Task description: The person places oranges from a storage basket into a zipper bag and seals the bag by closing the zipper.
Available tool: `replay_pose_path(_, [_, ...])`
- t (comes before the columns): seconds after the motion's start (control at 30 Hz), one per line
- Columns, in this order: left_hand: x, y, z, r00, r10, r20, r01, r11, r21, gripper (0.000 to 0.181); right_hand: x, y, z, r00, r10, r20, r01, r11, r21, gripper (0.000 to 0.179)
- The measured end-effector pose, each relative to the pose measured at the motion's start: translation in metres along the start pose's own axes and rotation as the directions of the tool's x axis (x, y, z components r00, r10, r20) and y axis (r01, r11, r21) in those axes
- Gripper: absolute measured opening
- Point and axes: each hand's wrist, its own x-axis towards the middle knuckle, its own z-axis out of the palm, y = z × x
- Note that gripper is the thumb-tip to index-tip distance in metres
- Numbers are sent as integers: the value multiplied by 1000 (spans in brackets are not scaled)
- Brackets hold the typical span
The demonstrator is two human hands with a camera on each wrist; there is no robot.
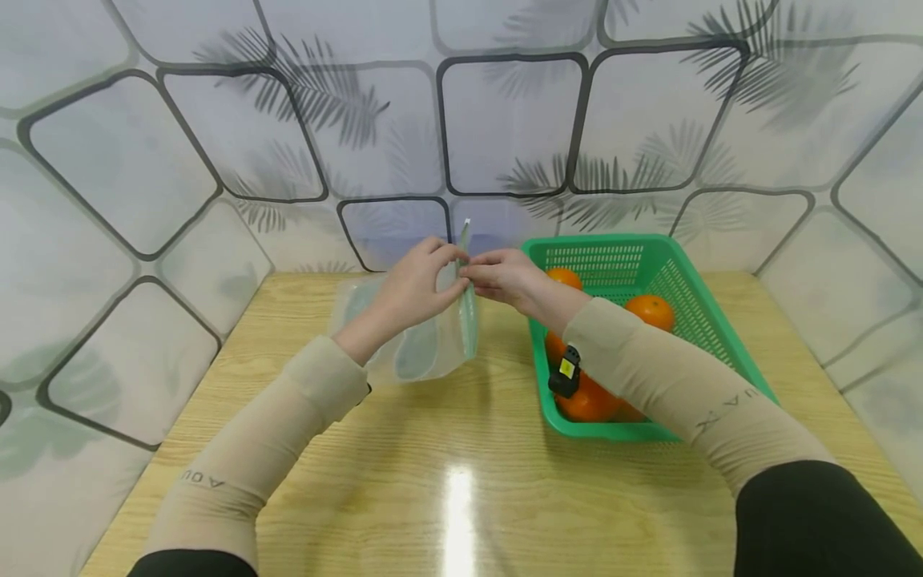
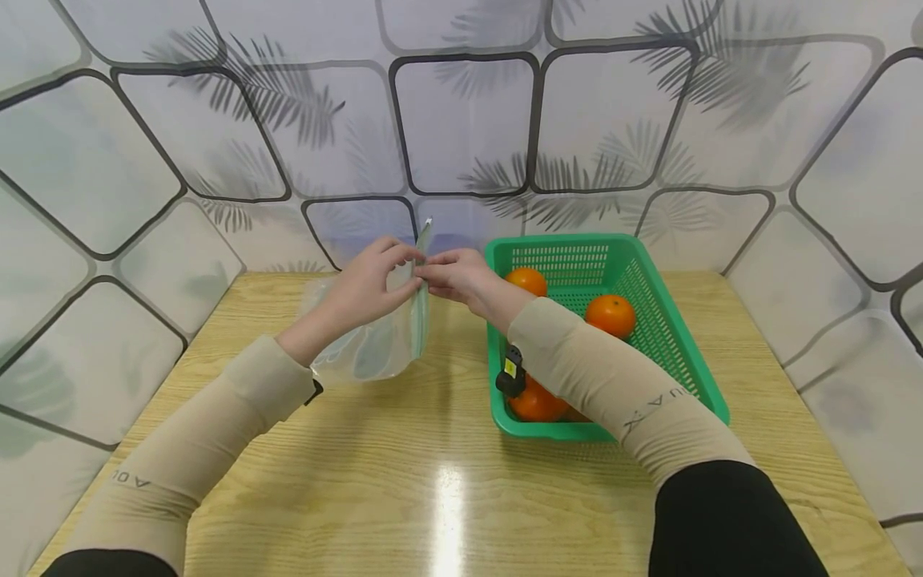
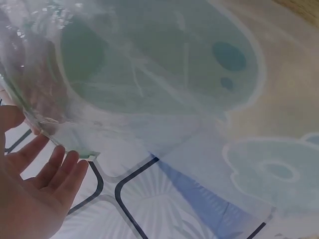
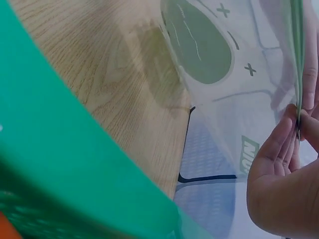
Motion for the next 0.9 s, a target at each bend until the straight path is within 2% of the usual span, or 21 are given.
replay_pose_path(0.23, [3, -1, 0, 1000, -7, -28, 9, 999, 52, 28, 0, 1, -3, 1000, -8, 15, 7, 999, 53, 47])
replay_pose_path(0.3, [3, -2, -1, 999, 8, -46, -6, 998, 62, 24, 0, 0, -2, 1000, -9, 23, 8, 998, 68, 47])
replay_pose_path(0.37, [4, -4, -2, 997, 40, -59, -36, 997, 69, 18, -1, -1, -2, 999, -11, 32, 9, 997, 81, 47])
replay_pose_path(0.5, [4, -8, -2, 983, 162, -86, -155, 984, 87, 16, -1, -2, -2, 999, -19, 45, 14, 994, 106, 45])
replay_pose_path(0.63, [5, -11, 0, 948, 302, -100, -291, 950, 112, 11, -1, -1, -4, 998, -22, 57, 15, 993, 115, 47])
replay_pose_path(0.8, [6, -14, 0, 885, 448, -127, -439, 893, 98, 9, -3, -1, -5, 998, -18, 67, 11, 993, 116, 48])
replay_pose_path(0.9, [8, -15, -2, 853, 502, -142, -494, 865, 91, 12, -6, -2, -5, 997, -23, 74, 14, 993, 115, 47])
